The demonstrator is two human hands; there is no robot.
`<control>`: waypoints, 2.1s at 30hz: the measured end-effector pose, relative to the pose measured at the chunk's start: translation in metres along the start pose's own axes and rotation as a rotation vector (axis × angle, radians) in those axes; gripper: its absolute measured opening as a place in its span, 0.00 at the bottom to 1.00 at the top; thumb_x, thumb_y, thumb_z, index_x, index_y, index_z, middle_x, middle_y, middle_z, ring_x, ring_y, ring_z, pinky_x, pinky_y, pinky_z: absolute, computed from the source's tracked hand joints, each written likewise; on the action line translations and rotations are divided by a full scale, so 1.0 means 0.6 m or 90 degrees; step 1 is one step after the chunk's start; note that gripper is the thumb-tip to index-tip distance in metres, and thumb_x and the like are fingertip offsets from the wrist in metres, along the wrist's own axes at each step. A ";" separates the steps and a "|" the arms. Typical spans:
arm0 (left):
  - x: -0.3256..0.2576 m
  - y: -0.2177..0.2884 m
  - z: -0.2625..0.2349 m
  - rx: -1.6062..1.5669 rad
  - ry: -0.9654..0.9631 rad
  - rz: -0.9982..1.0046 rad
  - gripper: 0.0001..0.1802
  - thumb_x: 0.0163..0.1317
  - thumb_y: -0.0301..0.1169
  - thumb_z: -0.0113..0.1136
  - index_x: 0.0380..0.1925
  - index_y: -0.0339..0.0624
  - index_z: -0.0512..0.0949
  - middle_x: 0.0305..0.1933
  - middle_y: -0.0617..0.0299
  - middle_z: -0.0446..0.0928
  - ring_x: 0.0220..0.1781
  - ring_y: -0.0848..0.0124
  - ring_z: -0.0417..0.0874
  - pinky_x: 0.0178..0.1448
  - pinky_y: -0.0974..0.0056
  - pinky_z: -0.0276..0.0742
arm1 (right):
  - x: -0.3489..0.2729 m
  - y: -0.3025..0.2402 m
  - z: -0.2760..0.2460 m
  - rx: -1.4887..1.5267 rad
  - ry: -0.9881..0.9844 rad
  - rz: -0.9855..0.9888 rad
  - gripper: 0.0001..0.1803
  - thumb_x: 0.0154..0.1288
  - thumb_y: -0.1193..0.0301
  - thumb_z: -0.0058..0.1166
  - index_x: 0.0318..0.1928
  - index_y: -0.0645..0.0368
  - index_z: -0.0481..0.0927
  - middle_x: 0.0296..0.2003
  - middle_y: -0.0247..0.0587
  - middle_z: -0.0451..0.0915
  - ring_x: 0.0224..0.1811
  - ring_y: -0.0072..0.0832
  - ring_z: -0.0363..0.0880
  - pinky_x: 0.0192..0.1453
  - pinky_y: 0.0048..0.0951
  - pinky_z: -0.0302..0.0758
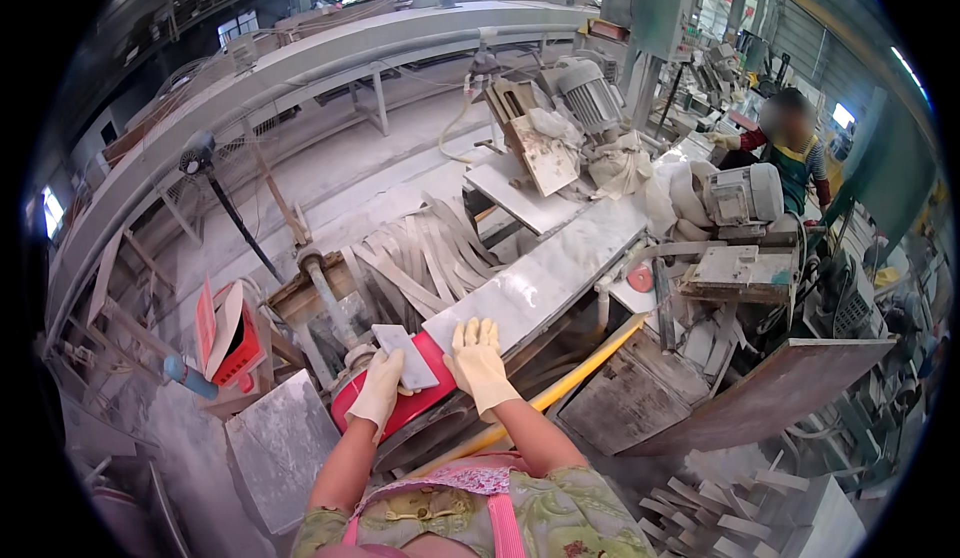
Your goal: The person picks up long white planks from a conveyor belt and stacks them on a nearby pile. They handle the planks one at a time, placing them carefully to maintain alignment.
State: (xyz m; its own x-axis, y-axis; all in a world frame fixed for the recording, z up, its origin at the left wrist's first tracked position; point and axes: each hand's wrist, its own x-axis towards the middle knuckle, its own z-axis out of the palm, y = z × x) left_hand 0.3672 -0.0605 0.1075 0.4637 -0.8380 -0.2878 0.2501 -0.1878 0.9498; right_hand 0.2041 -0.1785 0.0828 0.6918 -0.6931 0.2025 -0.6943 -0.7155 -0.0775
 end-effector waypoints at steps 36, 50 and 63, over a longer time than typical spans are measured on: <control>0.096 0.030 0.203 0.510 0.043 0.157 0.24 0.65 0.29 0.58 0.60 0.37 0.69 0.47 0.29 0.77 0.44 0.39 0.86 0.40 0.48 0.86 | 0.037 0.124 -0.046 0.644 0.048 0.044 0.27 0.74 0.51 0.48 0.53 0.63 0.79 0.45 0.63 0.82 0.51 0.57 0.79 0.56 0.46 0.73; 0.123 0.049 0.236 0.248 0.098 0.019 0.32 0.64 0.45 0.58 0.51 0.21 0.70 0.35 0.38 0.82 0.25 0.51 0.86 0.23 0.54 0.84 | 0.064 0.234 -0.047 0.467 0.030 0.136 0.24 0.77 0.60 0.44 0.60 0.67 0.77 0.49 0.68 0.81 0.55 0.59 0.79 0.58 0.48 0.76; 0.152 0.072 0.305 0.567 0.118 -0.022 0.42 0.65 0.61 0.52 0.56 0.26 0.69 0.48 0.26 0.81 0.50 0.39 0.85 0.54 0.46 0.80 | 0.053 0.274 -0.025 0.129 0.205 0.070 0.33 0.71 0.52 0.52 0.67 0.62 0.73 0.61 0.61 0.75 0.65 0.60 0.71 0.72 0.52 0.64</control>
State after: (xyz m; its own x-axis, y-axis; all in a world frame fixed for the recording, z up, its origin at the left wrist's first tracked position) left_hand 0.2649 -0.2386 0.1448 0.6166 -0.7431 -0.2600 -0.4467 -0.6022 0.6616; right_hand 0.1088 -0.3167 0.0908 0.4953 -0.7274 0.4750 -0.6856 -0.6631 -0.3004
